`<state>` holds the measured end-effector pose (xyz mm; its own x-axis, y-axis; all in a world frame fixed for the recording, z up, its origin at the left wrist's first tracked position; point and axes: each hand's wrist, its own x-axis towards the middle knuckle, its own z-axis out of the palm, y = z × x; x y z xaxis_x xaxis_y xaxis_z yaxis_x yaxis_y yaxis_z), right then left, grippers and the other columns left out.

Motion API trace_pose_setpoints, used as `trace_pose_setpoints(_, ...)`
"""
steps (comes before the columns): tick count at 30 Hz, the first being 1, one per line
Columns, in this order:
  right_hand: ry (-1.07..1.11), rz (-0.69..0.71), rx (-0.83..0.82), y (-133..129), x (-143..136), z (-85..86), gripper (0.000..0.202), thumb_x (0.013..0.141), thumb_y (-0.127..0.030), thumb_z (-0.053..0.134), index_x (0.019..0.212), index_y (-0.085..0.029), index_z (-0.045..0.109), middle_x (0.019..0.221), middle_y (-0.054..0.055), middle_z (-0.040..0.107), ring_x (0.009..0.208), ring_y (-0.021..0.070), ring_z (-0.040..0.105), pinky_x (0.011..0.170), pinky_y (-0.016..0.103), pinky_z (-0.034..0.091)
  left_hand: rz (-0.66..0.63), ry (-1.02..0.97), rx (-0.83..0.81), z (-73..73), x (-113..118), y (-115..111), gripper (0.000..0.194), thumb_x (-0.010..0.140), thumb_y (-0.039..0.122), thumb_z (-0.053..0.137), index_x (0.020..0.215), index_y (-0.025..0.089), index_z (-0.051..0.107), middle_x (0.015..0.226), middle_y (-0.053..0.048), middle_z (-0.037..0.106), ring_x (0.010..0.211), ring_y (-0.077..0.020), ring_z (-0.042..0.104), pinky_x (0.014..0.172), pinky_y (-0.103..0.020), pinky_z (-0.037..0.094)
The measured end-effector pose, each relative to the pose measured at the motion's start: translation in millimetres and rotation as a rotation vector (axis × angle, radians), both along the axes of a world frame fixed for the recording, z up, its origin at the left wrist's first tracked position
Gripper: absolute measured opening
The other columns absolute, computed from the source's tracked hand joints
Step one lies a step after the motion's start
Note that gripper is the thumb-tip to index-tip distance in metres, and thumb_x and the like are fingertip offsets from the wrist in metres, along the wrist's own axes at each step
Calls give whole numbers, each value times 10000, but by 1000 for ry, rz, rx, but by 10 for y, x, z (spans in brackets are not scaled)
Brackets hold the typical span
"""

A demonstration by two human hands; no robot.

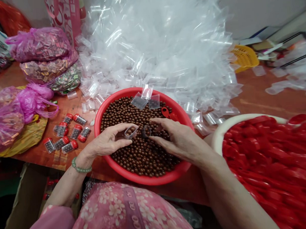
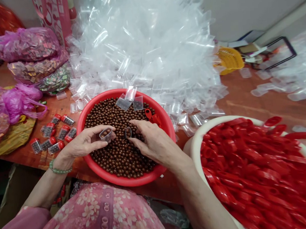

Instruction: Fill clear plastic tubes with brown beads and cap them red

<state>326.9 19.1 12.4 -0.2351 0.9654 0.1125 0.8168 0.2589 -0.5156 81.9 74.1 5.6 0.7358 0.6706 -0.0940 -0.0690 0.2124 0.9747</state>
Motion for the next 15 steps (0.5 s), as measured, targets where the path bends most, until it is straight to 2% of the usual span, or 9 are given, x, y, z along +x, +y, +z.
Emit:
trace_pose_setpoints(4,-4,70,121,6,-114,245,331,887,-278,591,1206,-191,576,1138,102,698,1069,252,658,924,409,534,-4,-98,-280,-11,21,-46,375,786,339,743,1118,179,670,1074,-89,701,1034,-211,658,938,-367,508)
trace_pose_setpoints(7,13,88,157,81,-132,326,243,890,-259,584,1123,-196,616,1068,93,715,1021,247,671,893,392,539,35,-155,-396,-16,39,-70,386,763,356,769,1083,167,663,1017,-87,707,991,-203,679,893,-342,529)
trace_pose_setpoints(9,44,56,155,154,-78,320,194,891,-265,575,1063,-204,640,1018,86,726,957,243,684,856,385,543,58,-153,-368,11,35,-77,394,774,355,760,1105,169,653,1015,-85,705,983,-197,681,875,-328,533)
trace_pose_setpoints(15,23,-139,93,382,229,208,196,878,-292,523,960,-210,681,915,75,740,839,237,688,790,385,533,246,19,-46,103,-41,-72,316,838,335,686,1104,170,646,1060,-72,711,1013,-174,661,949,-314,494)
